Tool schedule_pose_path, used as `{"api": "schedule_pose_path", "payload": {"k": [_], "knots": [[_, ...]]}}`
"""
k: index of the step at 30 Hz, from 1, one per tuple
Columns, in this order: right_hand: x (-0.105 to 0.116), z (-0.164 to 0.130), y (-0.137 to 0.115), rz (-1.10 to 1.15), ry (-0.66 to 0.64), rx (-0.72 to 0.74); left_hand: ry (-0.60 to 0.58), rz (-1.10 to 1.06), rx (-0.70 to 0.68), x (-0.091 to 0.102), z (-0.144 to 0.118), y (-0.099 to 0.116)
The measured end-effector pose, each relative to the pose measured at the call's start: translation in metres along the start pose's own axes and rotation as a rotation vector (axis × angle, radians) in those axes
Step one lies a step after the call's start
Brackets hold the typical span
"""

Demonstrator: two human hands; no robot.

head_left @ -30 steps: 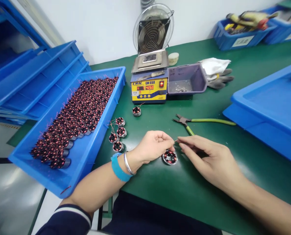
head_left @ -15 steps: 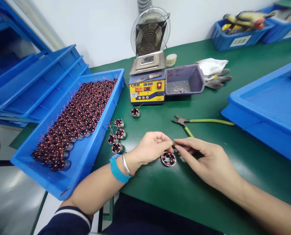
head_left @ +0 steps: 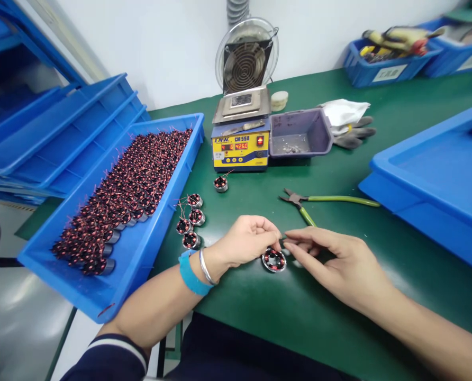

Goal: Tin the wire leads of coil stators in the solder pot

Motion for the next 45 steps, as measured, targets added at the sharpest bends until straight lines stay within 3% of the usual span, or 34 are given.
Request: {"api": "schedule_pose_path", "payload": {"k": [6,10,12,16,18,20,24,28,30,34,36,38,42,44,45], "knots": [[0.008,0.005,0.004,-0.228,-0.04,0.308,-0.03,0.041,-0.033,0.003,0.002,-0.006],[0.013,0.009,0.005,-0.292,-0.116,0.363,-0.049,0.072,-0.036,0.004,0.001,-0.008],[0.013,0.01,0.004,-0.182,-0.158,0.262,-0.07,0.093,-0.035,0.004,0.0,-0.007],[0.005,0.01,0.004,0.314,-0.375,-0.327,-0.127,0.167,-0.058,0.005,-0.003,-0.005],[0.002,0.008,0.005,0.42,-0.425,-0.449,-0.144,0.186,-0.076,0.007,-0.003,-0.005],[0.003,0.007,0.006,0.296,-0.353,-0.285,-0.149,0.188,-0.088,0.009,-0.003,-0.006],[0.01,0.005,0.006,-0.169,-0.196,0.234,-0.152,0.173,-0.081,0.012,-0.002,-0.006],[0.012,0.005,0.004,-0.346,-0.167,0.473,-0.153,0.176,-0.078,0.013,-0.002,-0.005],[0.01,0.007,0.002,-0.26,-0.18,0.39,-0.152,0.186,-0.093,0.013,-0.003,-0.005],[0.002,0.008,-0.001,0.261,-0.379,-0.243,-0.177,0.22,-0.137,0.013,-0.005,-0.005],[0.0,0.007,-0.002,0.386,-0.438,-0.396,-0.183,0.232,-0.148,0.013,-0.005,-0.005],[0.002,0.007,-0.002,0.239,-0.35,-0.236,-0.178,0.228,-0.144,0.014,-0.004,-0.005],[0.008,0.003,0.0,-0.245,-0.137,0.338,-0.163,0.205,-0.111,0.014,-0.003,-0.006],[0.008,0.002,0.0,-0.289,-0.128,0.391,-0.156,0.197,-0.108,0.014,-0.003,-0.006],[0.006,0.002,0.001,-0.224,-0.142,0.316,-0.154,0.195,-0.112,0.014,-0.004,-0.006]]}}
Point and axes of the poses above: each hand's wrist, its own z-axis towards the middle knuckle, its own x-axis out of the back of the hand, y = z × x, the point moved 1 cm from there along z, towards the middle knuckle, and after that the axes turned 8 degrees about z, right-handed, at the moved point
